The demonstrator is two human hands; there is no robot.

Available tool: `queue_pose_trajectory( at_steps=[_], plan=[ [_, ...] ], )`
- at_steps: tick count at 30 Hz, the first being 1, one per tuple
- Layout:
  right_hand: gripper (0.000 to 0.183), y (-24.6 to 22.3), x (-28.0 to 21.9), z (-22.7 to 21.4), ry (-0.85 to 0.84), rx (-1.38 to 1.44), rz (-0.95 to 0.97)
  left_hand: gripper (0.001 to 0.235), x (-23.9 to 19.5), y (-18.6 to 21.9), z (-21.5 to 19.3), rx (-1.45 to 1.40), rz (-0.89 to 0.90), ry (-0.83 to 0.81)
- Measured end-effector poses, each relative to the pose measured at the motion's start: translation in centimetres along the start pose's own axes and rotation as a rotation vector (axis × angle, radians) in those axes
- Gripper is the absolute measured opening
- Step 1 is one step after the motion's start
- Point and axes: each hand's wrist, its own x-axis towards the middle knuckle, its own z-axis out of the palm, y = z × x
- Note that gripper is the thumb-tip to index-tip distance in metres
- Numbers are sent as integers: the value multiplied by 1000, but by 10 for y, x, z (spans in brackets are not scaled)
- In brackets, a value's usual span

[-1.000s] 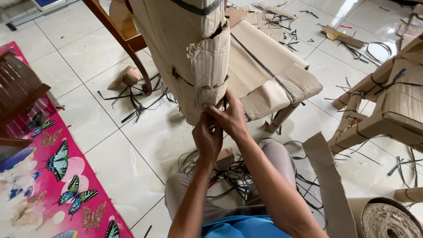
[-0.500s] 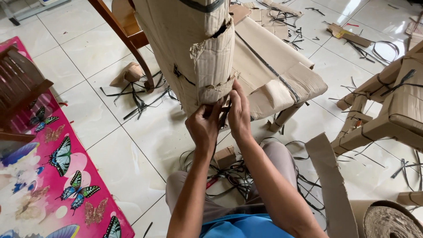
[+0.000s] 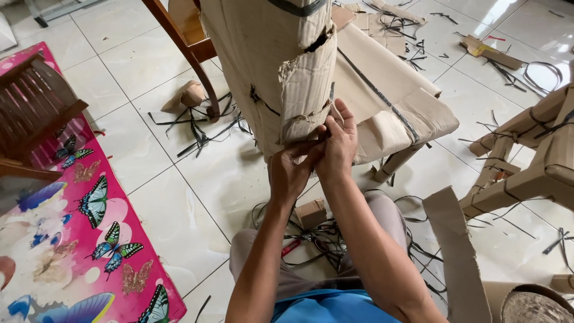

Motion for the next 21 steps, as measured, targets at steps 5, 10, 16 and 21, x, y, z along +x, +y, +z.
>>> queue_pose_trajectory(
  at_steps=[5, 10, 16, 21],
  plan=[
    [43, -10, -3, -1, -56, 5, -18, 13, 2, -1, 6, 9, -13, -18],
    [37, -25, -29, -18, -104, -214, -88, 16, -1, -13, 14, 20, -48, 11],
    [37, 1, -74, -66, -331, -551, -27, 23, 0, -14, 14, -6, -68, -14],
    [35, 34, -71, -98, -423, -623, -82, 23, -1, -9, 11, -43, -86, -25]
  ],
)
